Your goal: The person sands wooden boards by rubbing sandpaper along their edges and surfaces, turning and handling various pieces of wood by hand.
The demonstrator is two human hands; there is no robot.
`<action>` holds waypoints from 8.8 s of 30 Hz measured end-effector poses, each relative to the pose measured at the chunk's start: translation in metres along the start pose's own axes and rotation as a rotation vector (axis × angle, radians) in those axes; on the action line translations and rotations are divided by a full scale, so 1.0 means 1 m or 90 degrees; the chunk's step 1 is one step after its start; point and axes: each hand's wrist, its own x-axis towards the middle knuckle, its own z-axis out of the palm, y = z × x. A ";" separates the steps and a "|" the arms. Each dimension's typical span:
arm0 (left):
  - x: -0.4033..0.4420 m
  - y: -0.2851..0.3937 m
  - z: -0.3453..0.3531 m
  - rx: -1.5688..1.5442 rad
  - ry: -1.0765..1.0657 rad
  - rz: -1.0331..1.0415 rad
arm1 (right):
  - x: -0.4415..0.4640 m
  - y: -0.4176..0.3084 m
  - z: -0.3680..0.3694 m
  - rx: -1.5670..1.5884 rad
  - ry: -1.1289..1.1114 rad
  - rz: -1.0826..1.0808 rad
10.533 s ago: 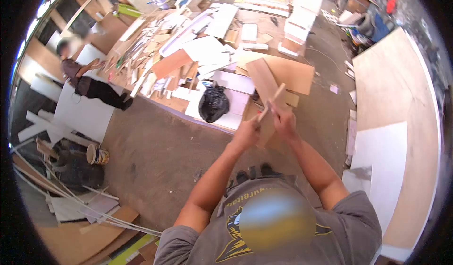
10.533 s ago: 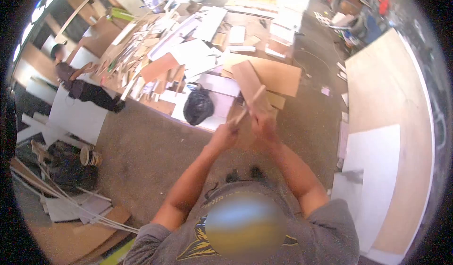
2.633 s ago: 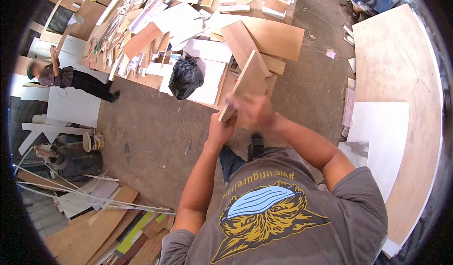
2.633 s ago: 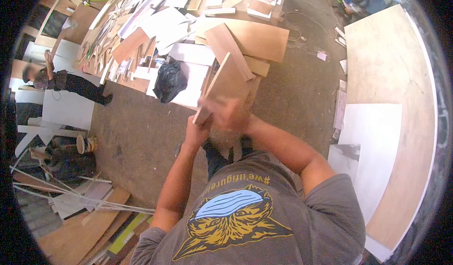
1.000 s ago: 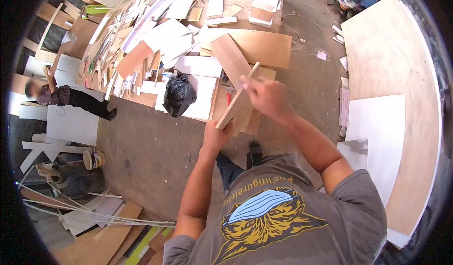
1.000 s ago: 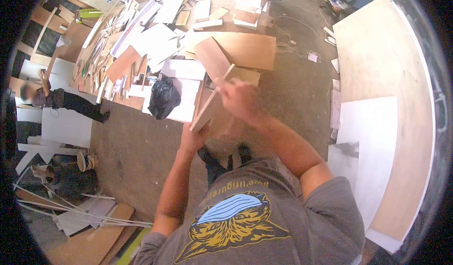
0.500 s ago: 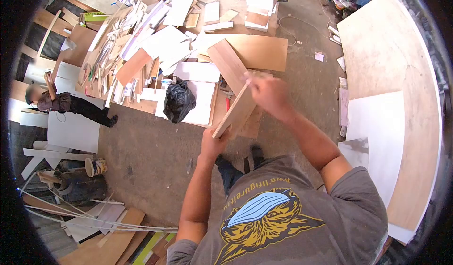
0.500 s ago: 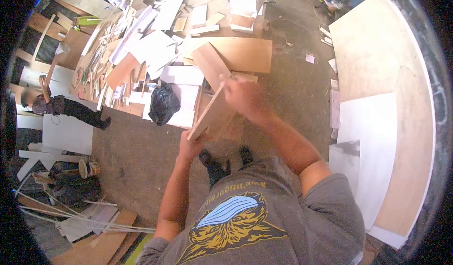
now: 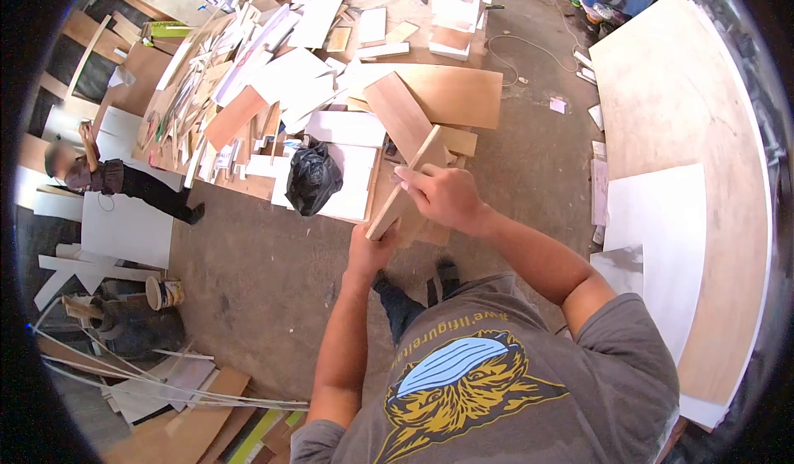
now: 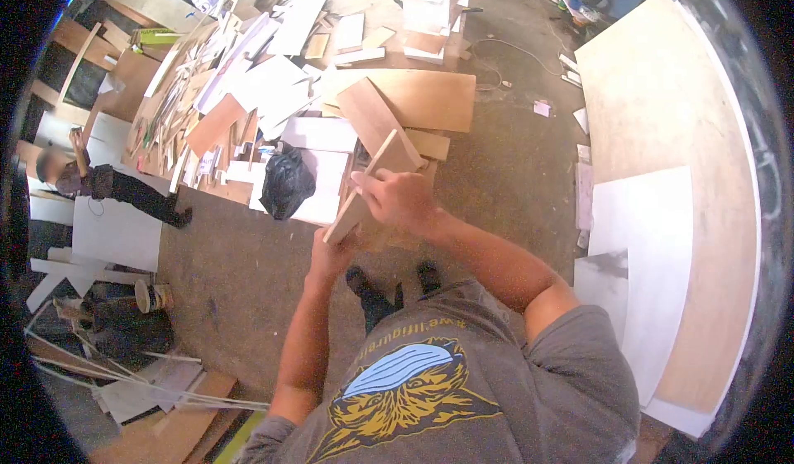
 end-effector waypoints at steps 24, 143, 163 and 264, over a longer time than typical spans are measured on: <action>-0.014 -0.013 0.013 0.191 -0.038 0.083 | -0.007 -0.113 -0.010 -0.193 -0.308 -0.005; -0.016 0.008 0.020 0.111 0.076 0.139 | 0.031 -0.003 -0.042 -0.258 -0.167 0.155; -0.017 0.008 0.026 0.142 0.064 0.104 | 0.002 -0.023 -0.027 -0.159 -0.097 0.062; -0.007 -0.070 0.041 -0.032 -0.007 0.186 | -0.135 -0.027 0.022 0.087 0.098 0.173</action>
